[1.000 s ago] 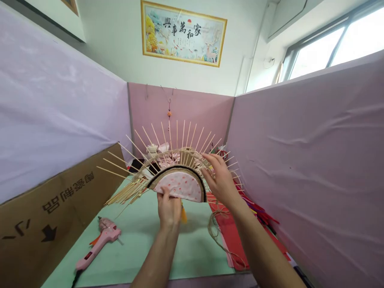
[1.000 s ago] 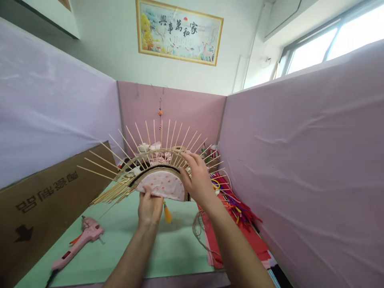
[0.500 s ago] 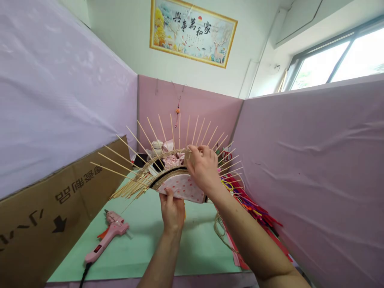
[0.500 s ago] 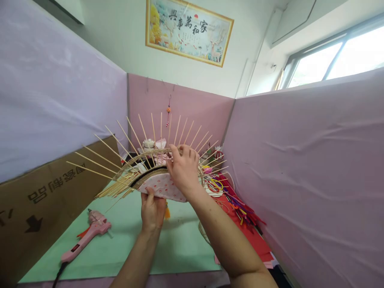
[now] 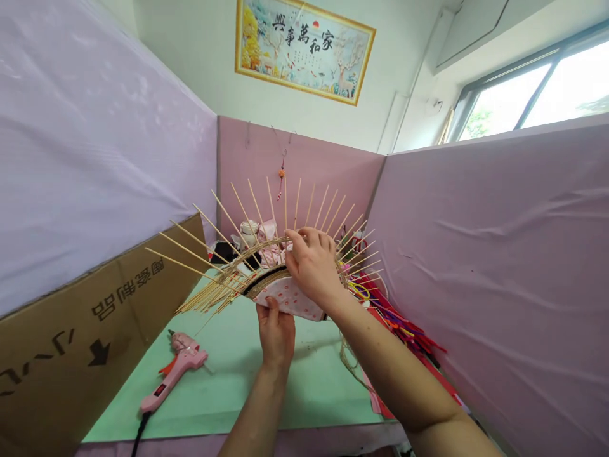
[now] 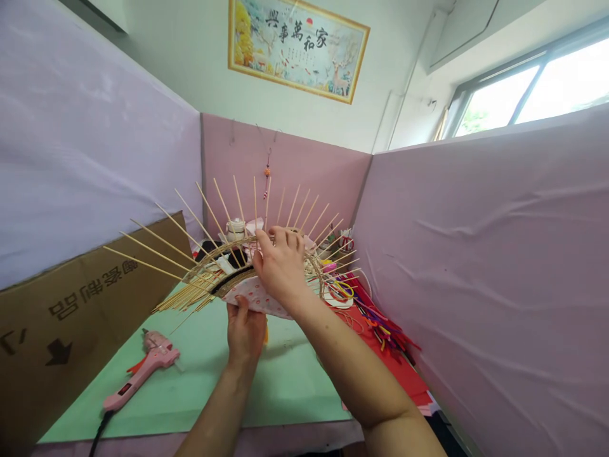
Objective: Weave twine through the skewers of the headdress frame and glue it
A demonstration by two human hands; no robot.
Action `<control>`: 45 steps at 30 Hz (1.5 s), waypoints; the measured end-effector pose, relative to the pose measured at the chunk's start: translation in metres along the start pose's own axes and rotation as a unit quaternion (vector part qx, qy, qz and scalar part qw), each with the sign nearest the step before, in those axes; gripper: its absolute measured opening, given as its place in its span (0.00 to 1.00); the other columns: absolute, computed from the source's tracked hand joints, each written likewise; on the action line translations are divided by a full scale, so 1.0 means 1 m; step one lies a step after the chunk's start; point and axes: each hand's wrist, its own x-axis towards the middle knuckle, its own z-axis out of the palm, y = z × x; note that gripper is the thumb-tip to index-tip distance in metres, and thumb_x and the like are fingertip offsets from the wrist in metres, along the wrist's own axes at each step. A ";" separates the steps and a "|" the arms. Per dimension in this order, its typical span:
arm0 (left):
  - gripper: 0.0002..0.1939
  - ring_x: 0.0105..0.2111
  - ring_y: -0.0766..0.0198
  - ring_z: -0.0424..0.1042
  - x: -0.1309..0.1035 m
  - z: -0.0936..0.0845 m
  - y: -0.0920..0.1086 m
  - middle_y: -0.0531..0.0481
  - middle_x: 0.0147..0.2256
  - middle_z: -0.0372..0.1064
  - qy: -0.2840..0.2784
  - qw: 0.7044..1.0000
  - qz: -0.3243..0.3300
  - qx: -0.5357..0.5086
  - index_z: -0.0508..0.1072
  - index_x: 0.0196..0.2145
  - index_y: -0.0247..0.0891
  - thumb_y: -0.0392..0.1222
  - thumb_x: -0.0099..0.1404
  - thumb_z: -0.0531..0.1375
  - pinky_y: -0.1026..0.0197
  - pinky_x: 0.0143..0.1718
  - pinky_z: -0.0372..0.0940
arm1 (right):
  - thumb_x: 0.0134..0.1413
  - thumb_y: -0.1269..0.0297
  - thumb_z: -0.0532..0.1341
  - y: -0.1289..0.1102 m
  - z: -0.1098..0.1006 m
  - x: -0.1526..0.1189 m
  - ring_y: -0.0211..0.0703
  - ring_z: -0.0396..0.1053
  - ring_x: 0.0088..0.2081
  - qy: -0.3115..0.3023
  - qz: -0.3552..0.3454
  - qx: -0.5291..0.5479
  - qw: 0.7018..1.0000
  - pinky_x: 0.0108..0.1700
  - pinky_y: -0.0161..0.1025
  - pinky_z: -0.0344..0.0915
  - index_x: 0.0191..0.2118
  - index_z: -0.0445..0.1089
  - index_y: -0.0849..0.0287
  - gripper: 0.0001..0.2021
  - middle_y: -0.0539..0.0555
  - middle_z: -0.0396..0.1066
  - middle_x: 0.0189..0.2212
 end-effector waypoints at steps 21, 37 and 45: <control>0.11 0.46 0.65 0.70 0.004 -0.004 0.004 0.55 0.46 0.73 0.017 0.999 -0.023 -0.028 0.73 0.43 0.51 0.45 0.60 0.63 0.52 0.56 0.60 | 0.57 0.71 0.50 0.047 -0.006 -0.025 0.50 0.62 0.50 0.121 0.122 0.087 0.981 0.53 0.48 0.56 0.51 0.64 0.59 0.17 0.60 0.68 0.46; 0.19 0.41 0.64 0.73 -0.002 -0.007 -0.006 0.54 0.37 0.76 0.018 0.992 -0.127 0.012 0.74 0.39 0.44 0.35 0.49 0.70 0.53 0.54 0.62 | 0.57 0.70 0.52 0.046 -0.018 -0.035 0.52 0.58 0.51 0.060 0.103 0.004 0.993 0.55 0.50 0.51 0.54 0.64 0.55 0.19 0.60 0.63 0.50; 0.17 0.44 0.62 0.73 0.002 -0.009 -0.005 0.49 0.42 0.75 0.002 0.992 -0.120 0.027 0.74 0.42 0.41 0.35 0.54 0.67 0.52 0.57 0.60 | 0.56 0.70 0.53 0.033 -0.015 -0.039 0.49 0.58 0.53 0.037 0.061 0.036 0.997 0.57 0.48 0.49 0.57 0.62 0.51 0.22 0.56 0.64 0.51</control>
